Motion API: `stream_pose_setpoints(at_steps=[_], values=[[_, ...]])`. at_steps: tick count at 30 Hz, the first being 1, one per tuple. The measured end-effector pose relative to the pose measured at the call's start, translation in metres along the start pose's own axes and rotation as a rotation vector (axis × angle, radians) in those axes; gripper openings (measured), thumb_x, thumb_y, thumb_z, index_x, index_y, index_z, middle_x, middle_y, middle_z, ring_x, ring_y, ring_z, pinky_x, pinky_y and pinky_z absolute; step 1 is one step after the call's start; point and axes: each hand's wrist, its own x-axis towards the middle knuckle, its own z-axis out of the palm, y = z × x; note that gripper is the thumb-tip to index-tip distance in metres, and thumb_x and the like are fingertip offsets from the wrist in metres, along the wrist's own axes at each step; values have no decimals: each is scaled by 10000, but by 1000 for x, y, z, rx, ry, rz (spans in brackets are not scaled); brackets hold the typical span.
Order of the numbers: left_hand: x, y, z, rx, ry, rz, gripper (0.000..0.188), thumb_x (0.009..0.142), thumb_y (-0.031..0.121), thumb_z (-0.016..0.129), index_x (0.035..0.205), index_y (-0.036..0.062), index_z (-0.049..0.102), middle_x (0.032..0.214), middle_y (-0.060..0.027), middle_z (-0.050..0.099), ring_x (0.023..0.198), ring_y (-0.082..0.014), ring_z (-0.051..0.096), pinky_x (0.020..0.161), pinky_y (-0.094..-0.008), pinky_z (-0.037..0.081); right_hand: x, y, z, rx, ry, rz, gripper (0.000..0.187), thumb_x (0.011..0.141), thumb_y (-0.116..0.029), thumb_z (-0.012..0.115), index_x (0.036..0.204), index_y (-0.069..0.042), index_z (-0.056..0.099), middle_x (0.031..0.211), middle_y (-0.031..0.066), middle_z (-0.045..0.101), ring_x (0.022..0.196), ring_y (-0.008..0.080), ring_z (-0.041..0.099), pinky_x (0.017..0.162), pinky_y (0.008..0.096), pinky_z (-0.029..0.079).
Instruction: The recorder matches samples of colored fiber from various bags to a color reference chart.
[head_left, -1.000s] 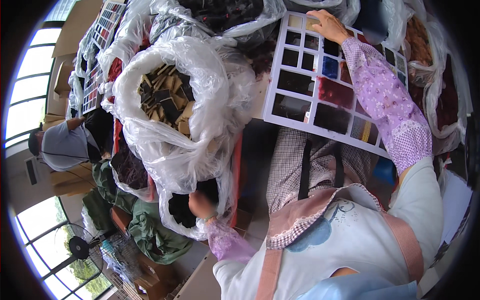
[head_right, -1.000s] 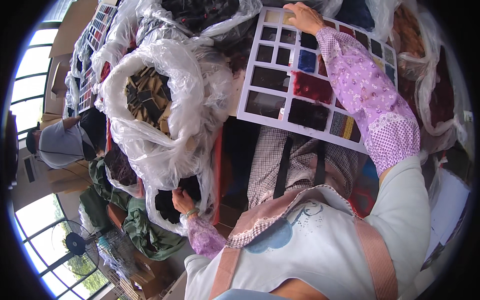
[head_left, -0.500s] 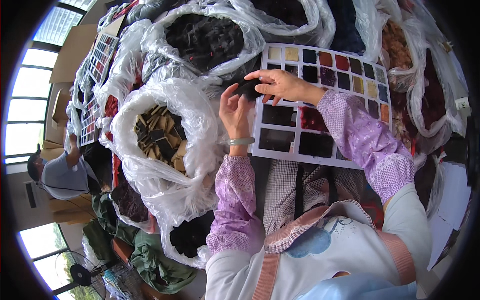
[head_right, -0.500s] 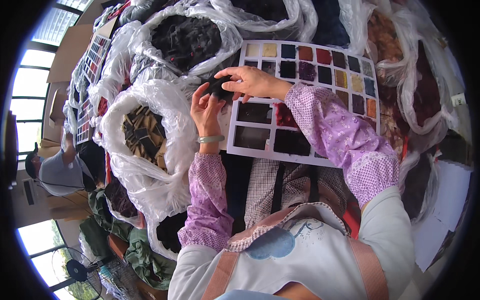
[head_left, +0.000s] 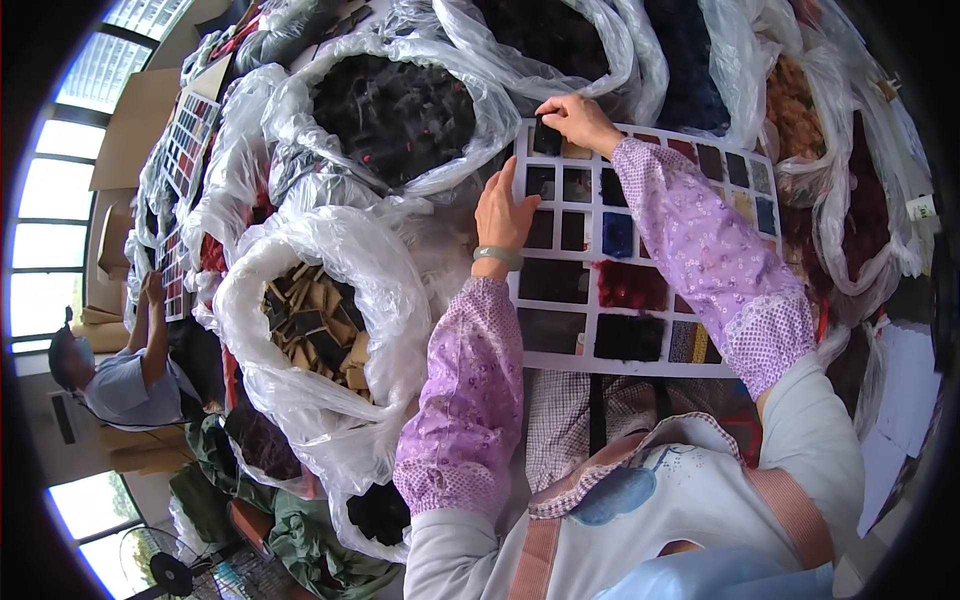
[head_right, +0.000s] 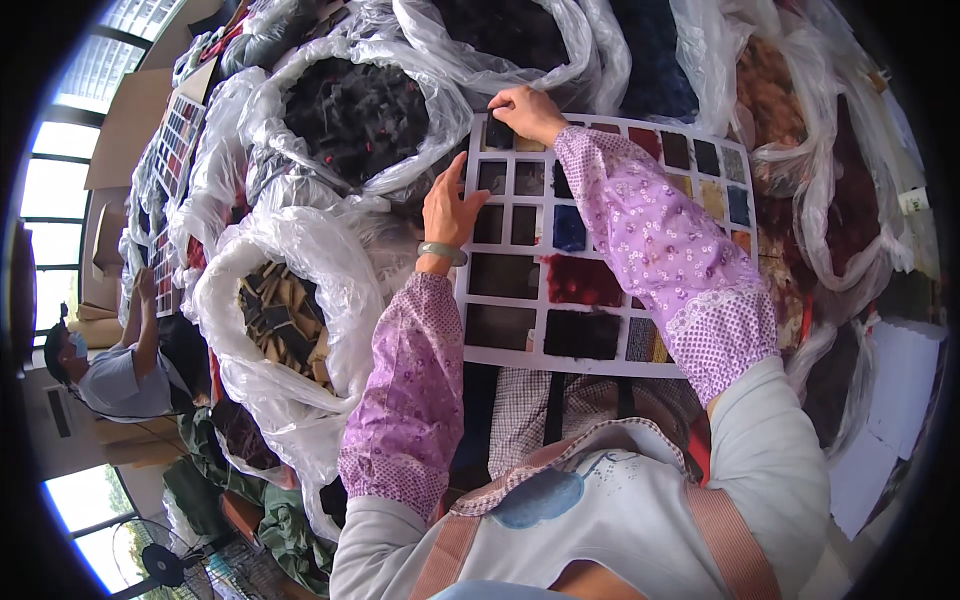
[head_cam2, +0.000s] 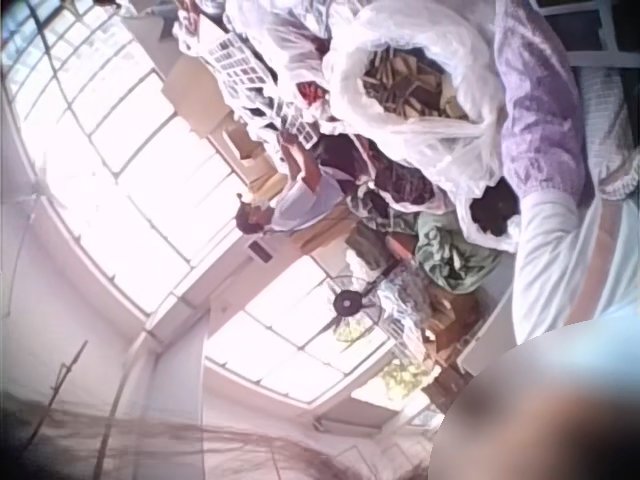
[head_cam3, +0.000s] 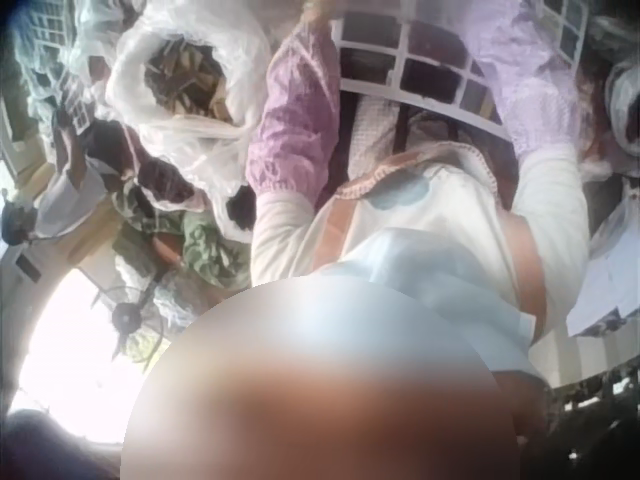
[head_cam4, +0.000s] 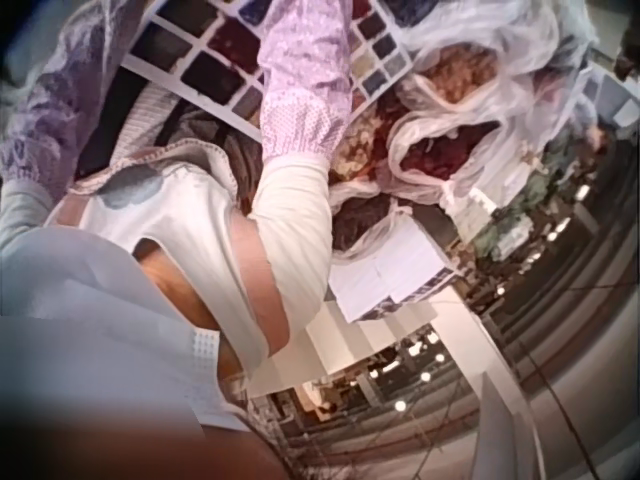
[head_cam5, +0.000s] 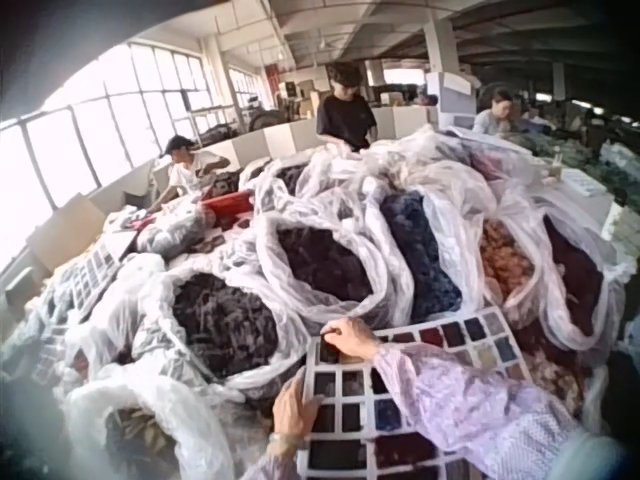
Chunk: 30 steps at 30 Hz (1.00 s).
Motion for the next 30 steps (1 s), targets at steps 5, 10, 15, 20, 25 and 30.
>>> stream_pose_setpoints(at_steps=[5, 10, 15, 20, 25, 30], values=[[18, 5, 13, 154, -47, 123, 621, 661, 122, 667, 1233, 122, 426, 862, -156, 602, 793, -313, 582, 652, -400, 457, 5, 16, 12, -61, 80, 80, 240, 733, -237, 594, 910, -82, 643, 846, 92, 650, 800, 239, 619, 736, 321, 469], [26, 9, 13, 241, -132, 23, 603, 649, 67, 656, 1215, 114, 453, 863, -124, 593, 757, -308, 574, 639, -399, 476, 6, 20, 13, 9, -89, -4, 251, 719, -238, 601, 915, -89, 650, 893, 104, 631, 808, 263, 604, 751, 340, 468], [24, 9, 17, 296, -106, 50, 511, 682, 96, 631, 1171, 187, 514, 771, -104, 569, 723, -297, 588, 616, -393, 476, -21, 17, 22, -242, -2, -327, 248, 708, -149, 621, 933, -47, 640, 962, 109, 538, 857, 270, 568, 763, 343, 461], [24, 10, 16, 296, -57, 88, 483, 691, 73, 597, 1157, 174, 521, 759, -105, 547, 713, -289, 580, 618, -389, 475, -17, 11, 15, -200, -71, -367, 241, 716, -159, 618, 930, -50, 634, 971, 97, 533, 866, 258, 565, 747, 342, 465], [72, 37, -9, 496, -417, 119, 294, 758, 139, 524, 1039, 186, 595, 807, -121, 613, 738, -325, 606, 629, -408, 489, -16, 4, -4, -498, 31, -367, 247, 710, -201, 633, 929, -88, 627, 943, 75, 542, 874, 248, 562, 744, 365, 468], [119, -14, -98, 557, -39, -58, 215, 772, 161, 505, 932, 205, 641, 838, -83, 637, 761, -319, 607, 647, -417, 485, -27, 3, -17, -229, 65, -307, 169, 742, -199, 590, 860, -95, 653, 896, 51, 595, 797, 241, 594, 700, 339, 473]])
